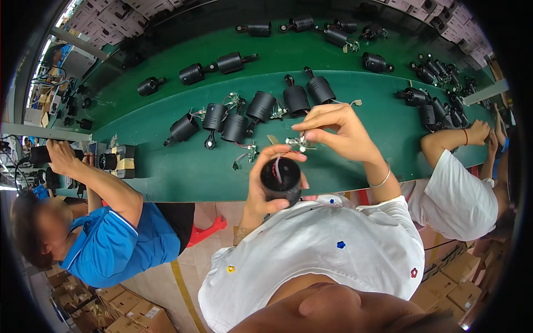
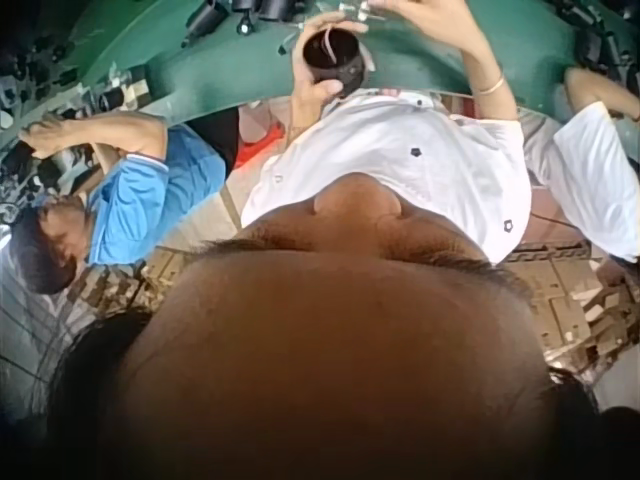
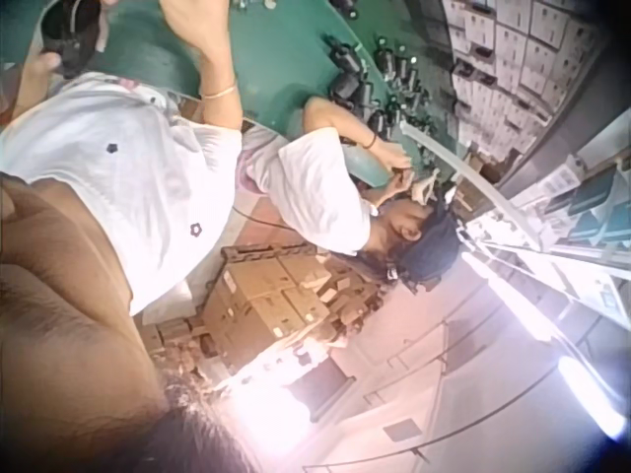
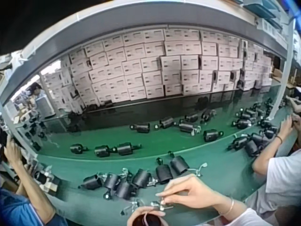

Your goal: Assembling circuit boards into black cylindrical housings.

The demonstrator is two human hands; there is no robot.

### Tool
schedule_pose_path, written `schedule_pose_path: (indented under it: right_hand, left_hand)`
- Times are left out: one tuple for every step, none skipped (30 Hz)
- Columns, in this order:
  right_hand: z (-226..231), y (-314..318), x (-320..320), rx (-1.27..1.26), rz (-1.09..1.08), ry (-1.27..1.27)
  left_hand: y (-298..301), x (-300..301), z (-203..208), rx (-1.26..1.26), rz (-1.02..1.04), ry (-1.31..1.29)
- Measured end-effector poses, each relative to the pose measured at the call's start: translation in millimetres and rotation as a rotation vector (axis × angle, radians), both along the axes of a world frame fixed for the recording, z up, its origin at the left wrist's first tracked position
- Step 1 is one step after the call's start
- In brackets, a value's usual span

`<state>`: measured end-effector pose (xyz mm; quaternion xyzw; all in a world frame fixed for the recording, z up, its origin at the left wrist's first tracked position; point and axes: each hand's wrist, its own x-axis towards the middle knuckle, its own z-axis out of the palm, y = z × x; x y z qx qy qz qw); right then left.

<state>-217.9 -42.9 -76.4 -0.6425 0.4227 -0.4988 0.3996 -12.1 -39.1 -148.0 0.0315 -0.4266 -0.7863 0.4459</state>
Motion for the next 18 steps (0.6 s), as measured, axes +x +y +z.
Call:
schedule_pose_path:
  right_hand:
    - [-1.9, 0.5, 0.2, 0.027, -0.004, -0.111]
    - [-4.3, 0.6, 0.4, 0.028, -0.003, -0.112]
    - [-7.1, 0.8, 0.4, 0.012, 0.009, -0.134]
    - [-9.6, 1.0, 0.3, -0.004, 0.021, -0.155]
    - [-11.4, 1.0, 0.2, -0.021, 0.033, -0.177]
    - [-11.7, 1.0, 0.2, -0.038, 0.046, -0.198]
    - [-11.4, 0.5, 0.0, -0.037, 0.044, -0.198]
    - [-9.5, -0.7, 0.3, -0.113, -0.005, -0.114]
    - [-7.1, -2.3, 0.7, -0.189, -0.053, -0.03]
    - [-5.0, -3.9, 1.1, -0.264, -0.101, 0.054]
    - [-4.2, -5.3, 1.3, -0.34, -0.148, 0.138]
    - [-4.6, -5.9, 0.5, -0.34, -0.152, 0.139]
    - [-5.7, -6.8, -0.3, -0.346, -0.14, 0.204]
    - [-7.2, -7.6, -1.1, -0.352, -0.128, 0.269]
    - [-8.5, -8.1, -1.8, -0.358, -0.116, 0.334]
    - [-9.0, -8.0, -2.6, -0.364, -0.104, 0.398]
    - [-8.9, -7.4, -2.9, -0.364, -0.101, 0.397]
    - [-8.3, -5.5, -4.7, -0.31, -0.053, 0.377]
  left_hand:
    - [-0.9, -0.1, -1.8, 0.067, -0.006, 0.08]
    - [-0.5, -0.4, -1.6, 0.069, -0.005, 0.079]
    - [0.3, -1.7, -1.4, 0.163, -0.057, 0.171]
    - [1.3, -3.5, -1.1, 0.256, -0.109, 0.263]
    - [2.1, -5.2, -0.6, 0.349, -0.161, 0.356]
    - [2.6, -6.3, 0.0, 0.442, -0.213, 0.448]
    - [2.6, -7.6, -0.3, 0.443, -0.214, 0.448]
    - [2.4, -8.8, -0.4, 0.44, -0.27, 0.478]
    - [2.3, -9.8, -0.3, 0.436, -0.325, 0.508]
    - [2.1, -10.5, 0.0, 0.431, -0.38, 0.538]
    - [2.1, -10.8, 0.6, 0.426, -0.435, 0.568]
    - [2.9, -9.9, 2.2, 0.427, -0.439, 0.568]
    - [5.2, -6.7, 4.6, 0.373, -0.398, 0.451]
    - [7.9, -2.5, 7.4, 0.318, -0.356, 0.334]
    - [9.9, 1.4, 10.1, 0.263, -0.313, 0.217]
    - [10.0, 3.6, 12.3, 0.207, -0.271, 0.101]
    - [9.4, 5.6, 13.8, 0.207, -0.267, 0.101]
    - [8.4, 7.2, 15.4, 0.148, -0.229, 0.041]
